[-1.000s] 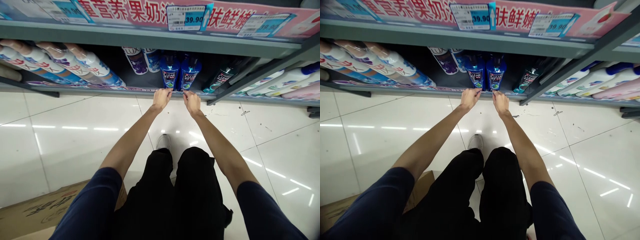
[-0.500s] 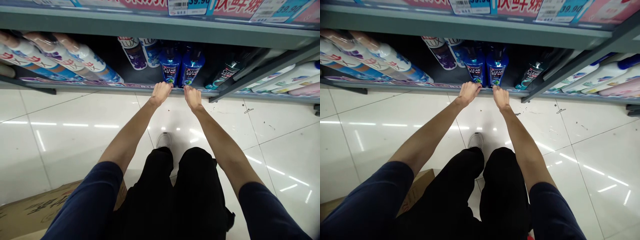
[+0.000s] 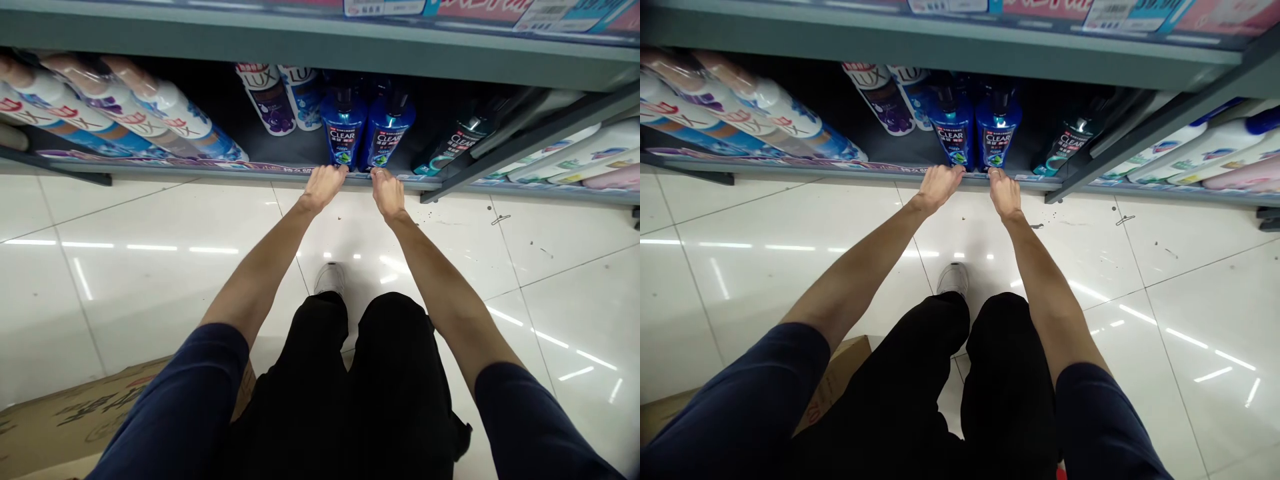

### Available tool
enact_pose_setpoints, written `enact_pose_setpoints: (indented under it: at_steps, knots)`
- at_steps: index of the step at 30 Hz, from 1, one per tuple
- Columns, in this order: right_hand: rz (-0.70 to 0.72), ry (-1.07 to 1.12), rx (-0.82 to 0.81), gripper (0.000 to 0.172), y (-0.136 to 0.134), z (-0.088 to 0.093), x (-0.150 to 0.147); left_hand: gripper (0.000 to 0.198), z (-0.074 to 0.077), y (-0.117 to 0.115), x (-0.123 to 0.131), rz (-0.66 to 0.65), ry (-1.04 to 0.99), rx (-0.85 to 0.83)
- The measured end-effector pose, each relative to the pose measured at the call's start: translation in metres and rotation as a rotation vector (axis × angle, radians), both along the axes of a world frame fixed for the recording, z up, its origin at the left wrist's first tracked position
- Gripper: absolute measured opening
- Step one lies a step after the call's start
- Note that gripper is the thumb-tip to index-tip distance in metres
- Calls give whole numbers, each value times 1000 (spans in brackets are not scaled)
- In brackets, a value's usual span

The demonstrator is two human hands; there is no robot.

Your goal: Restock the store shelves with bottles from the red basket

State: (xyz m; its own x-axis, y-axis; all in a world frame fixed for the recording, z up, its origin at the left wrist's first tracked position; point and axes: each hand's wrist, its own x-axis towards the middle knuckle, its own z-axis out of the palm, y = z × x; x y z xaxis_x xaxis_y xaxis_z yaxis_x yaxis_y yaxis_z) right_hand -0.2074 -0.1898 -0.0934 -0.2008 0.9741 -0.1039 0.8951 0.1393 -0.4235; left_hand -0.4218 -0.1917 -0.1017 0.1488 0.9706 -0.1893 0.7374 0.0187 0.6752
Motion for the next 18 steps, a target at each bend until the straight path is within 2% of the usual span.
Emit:
enact_pose_setpoints:
  at_steps: [2,4,6,7,8,9,12,13,14,16,18]
  knots:
    - [-56,102,5,44,-17,5,3,47,13,-18,0,16,58,23]
    - [-106,180,17,41,-48,18,16,47,32,-43,2,73,105,16]
    - [-163,260,5,39,-94,39,42,42,57,-68,6,95,116,-12]
    - [-218,349,-28,37,-122,53,61,40,71,-80,9,61,101,-50]
    - [-322,464,-61,38,-153,69,83,40,87,-90,12,-6,70,-128]
    - [-474,555,-67,43,-187,88,109,43,104,-98,16,-101,25,-282]
    - [-844,612,-49,59,-307,157,198,67,160,-106,36,-436,14,-863]
    - [-942,577,-3,61,-354,183,229,74,179,-103,47,-544,69,-963]
    - [-1042,509,69,61,-406,209,258,79,197,-98,63,-637,120,-978]
    - [-1281,252,248,59,-521,258,302,84,226,-88,107,-756,169,-869]
    - [-1535,-150,359,61,-639,292,313,81,247,-89,160,-839,157,-729]
